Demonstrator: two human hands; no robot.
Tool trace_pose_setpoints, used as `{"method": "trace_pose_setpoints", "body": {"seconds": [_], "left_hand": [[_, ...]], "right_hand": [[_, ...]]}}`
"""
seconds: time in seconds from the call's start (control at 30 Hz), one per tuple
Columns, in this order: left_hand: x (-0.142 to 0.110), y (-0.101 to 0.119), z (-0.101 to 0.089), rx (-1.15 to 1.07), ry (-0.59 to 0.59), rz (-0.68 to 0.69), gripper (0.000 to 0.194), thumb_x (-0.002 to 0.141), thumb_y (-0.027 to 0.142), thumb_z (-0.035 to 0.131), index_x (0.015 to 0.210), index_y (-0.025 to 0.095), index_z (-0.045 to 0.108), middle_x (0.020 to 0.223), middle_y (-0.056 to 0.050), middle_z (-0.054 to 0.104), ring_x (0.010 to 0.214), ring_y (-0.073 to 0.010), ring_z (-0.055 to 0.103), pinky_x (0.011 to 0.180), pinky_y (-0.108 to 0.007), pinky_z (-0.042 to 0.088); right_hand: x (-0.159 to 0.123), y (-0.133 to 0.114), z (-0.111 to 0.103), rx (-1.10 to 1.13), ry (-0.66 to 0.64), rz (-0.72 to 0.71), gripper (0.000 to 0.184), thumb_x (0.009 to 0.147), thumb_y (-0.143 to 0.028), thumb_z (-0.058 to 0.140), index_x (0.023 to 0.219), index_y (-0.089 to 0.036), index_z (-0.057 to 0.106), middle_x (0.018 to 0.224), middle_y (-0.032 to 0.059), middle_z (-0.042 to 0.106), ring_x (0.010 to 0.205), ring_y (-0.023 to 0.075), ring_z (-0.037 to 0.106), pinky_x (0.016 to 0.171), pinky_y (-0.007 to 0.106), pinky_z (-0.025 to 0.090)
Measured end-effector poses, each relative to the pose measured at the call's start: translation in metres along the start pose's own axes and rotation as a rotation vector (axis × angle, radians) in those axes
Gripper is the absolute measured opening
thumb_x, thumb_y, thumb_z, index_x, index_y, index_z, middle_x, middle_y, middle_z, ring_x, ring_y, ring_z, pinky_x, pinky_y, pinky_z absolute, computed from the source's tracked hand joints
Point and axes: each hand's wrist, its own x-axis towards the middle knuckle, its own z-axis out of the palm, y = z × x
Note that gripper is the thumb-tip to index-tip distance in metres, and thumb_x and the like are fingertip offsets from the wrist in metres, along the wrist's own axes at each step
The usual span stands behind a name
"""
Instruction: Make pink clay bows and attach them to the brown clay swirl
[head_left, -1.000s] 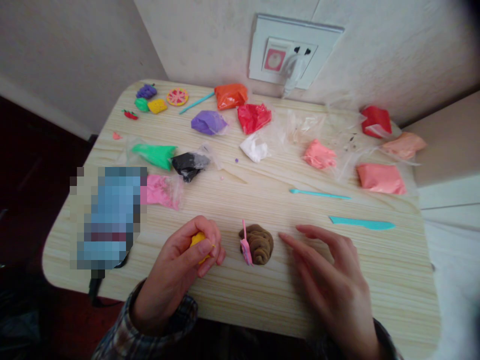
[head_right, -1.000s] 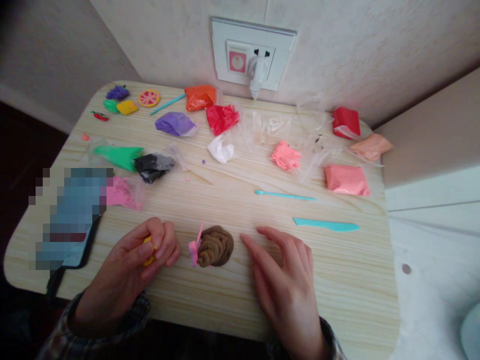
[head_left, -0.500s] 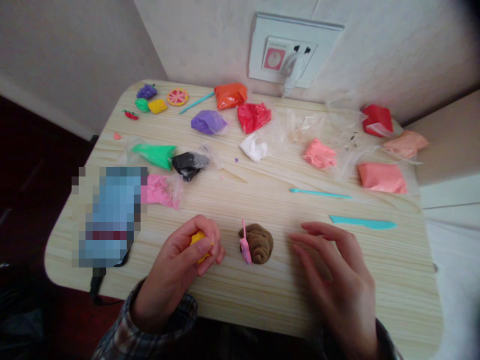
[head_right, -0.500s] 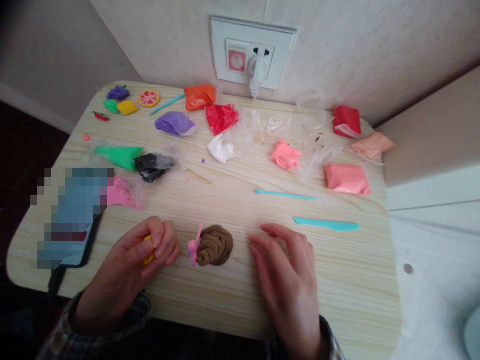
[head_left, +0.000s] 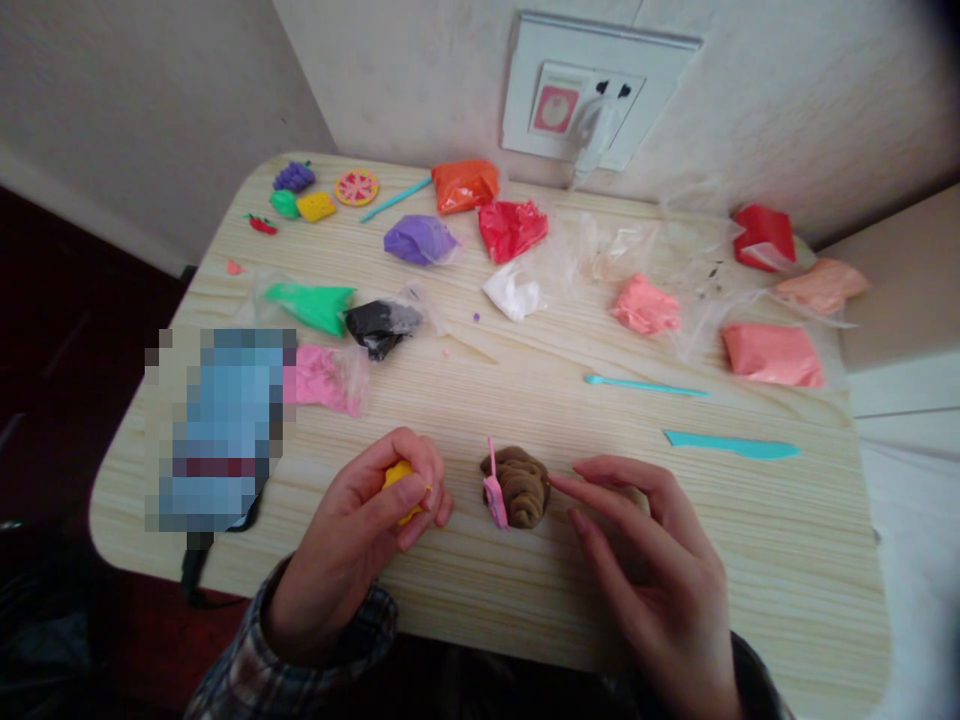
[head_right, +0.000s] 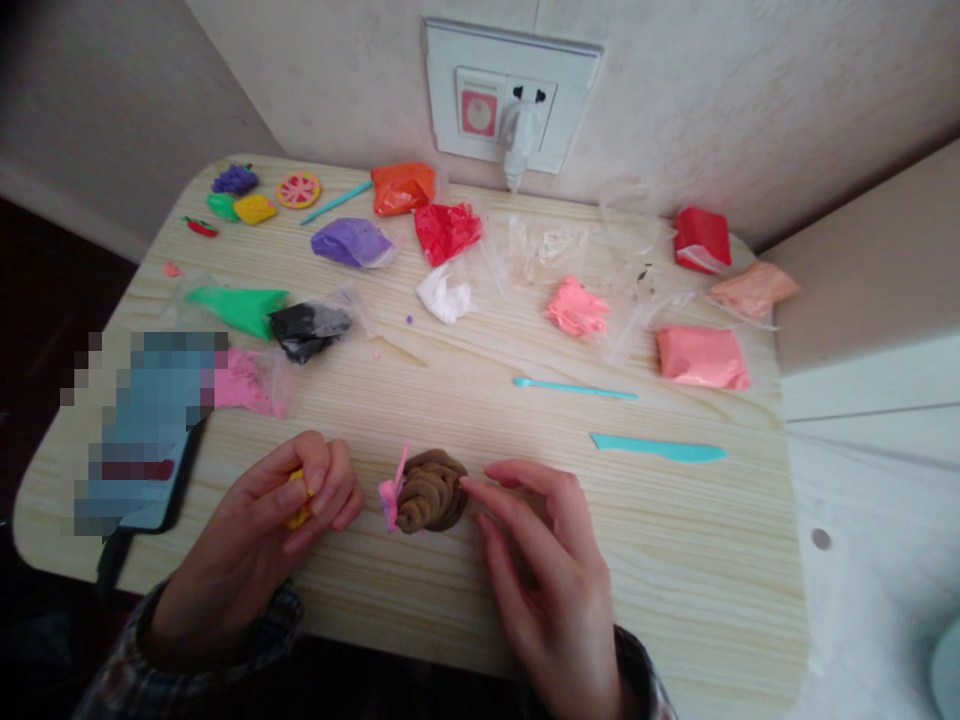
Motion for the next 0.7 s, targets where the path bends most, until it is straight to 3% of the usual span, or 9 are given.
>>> {"method": "trace_pose_setpoints", "body": {"seconds": [0.4,0.53,0.7], "left_hand": [[-0.001,0.000,0.001,0.000,0.008,-0.004,0.018,0.084,0.026,0.062,0.071,0.016,0.055,0.065,0.006,0.047,0.045,-0.0020,0.032,0.060,-0.022,0.039],[-0.002,0.000,0.000,0.076,-0.014,0.051,0.022,0.083,0.031,0.063,0.068,0.017,0.056,0.062,0.005,0.044,0.047,-0.0048,0.034,0.056,-0.023,0.036],[-0.011,-0.006,-0.006,0.256,-0.119,0.082,0.025,0.081,0.040,0.064,0.071,0.018,0.060,0.067,0.001,0.047,0.055,-0.0100,0.041,0.052,-0.025,0.030]], "right_hand": [[0.000,0.002,-0.001,-0.035,0.002,-0.031,0.032,0.087,-0.009,0.049,0.114,-0.023,0.059,0.108,0.0051,0.054,0.101,0.0161,0.054,0.082,0.032,0.049],[-0.002,0.000,-0.005,-0.003,0.082,-0.023,0.030,0.085,-0.007,0.051,0.108,-0.024,0.061,0.105,0.0043,0.056,0.097,0.0158,0.055,0.079,0.031,0.048],[-0.006,-0.010,-0.012,0.025,0.166,-0.161,0.026,0.082,-0.003,0.053,0.098,-0.021,0.063,0.097,0.0040,0.057,0.087,0.0152,0.057,0.069,0.029,0.048]]}}
